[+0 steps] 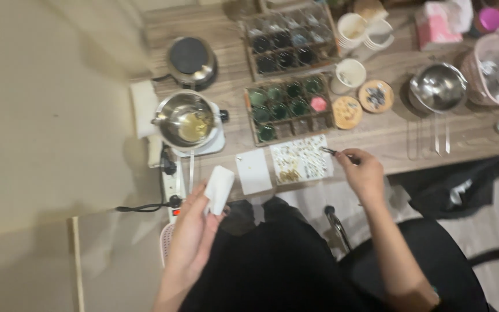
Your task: Preparing candle containers by adding wicks and decorative elements, then melting and pouring wax into them.
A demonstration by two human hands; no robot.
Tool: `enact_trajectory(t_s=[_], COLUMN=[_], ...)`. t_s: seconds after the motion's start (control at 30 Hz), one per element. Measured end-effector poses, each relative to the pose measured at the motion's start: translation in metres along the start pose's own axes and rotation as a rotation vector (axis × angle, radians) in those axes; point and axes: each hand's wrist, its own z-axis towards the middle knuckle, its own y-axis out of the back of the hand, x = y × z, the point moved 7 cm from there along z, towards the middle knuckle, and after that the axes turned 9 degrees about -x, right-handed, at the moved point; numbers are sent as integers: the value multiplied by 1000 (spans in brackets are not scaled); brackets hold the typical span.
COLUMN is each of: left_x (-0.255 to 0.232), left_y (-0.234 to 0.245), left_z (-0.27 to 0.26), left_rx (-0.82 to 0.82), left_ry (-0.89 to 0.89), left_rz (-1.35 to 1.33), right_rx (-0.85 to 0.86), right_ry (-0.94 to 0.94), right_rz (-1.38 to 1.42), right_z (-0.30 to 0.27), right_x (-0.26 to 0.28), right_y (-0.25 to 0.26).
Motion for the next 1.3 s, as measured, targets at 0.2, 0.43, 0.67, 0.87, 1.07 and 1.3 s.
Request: enact_trajectory(t_s=[0.2, 0.43, 0.67, 0.87, 1.07, 1.3], left_x=[-10, -23, -19, -19, -34, -32], left_y=[10, 59, 105, 120, 119, 119], left_z=[-4, 0, 10, 18, 21, 24], left_rx=[104, -41, -110, -130, -81, -117], left_ry=[-46, -44, -77, -74, -102, -85], left_rz=[-58, -209, -323, -352, -344, -344], right_rx=[419, 397, 225, 208, 229, 373], right_ry=[45, 743, 1178, 1249, 1248, 1025], right_rz=[517, 165, -211, -315, -332, -224], right_z=[27, 5, -10, -15, -16, -1], right_x=[151, 304, 325, 327, 335, 324], right_y=[-54, -141, -191, -202, -185, -147])
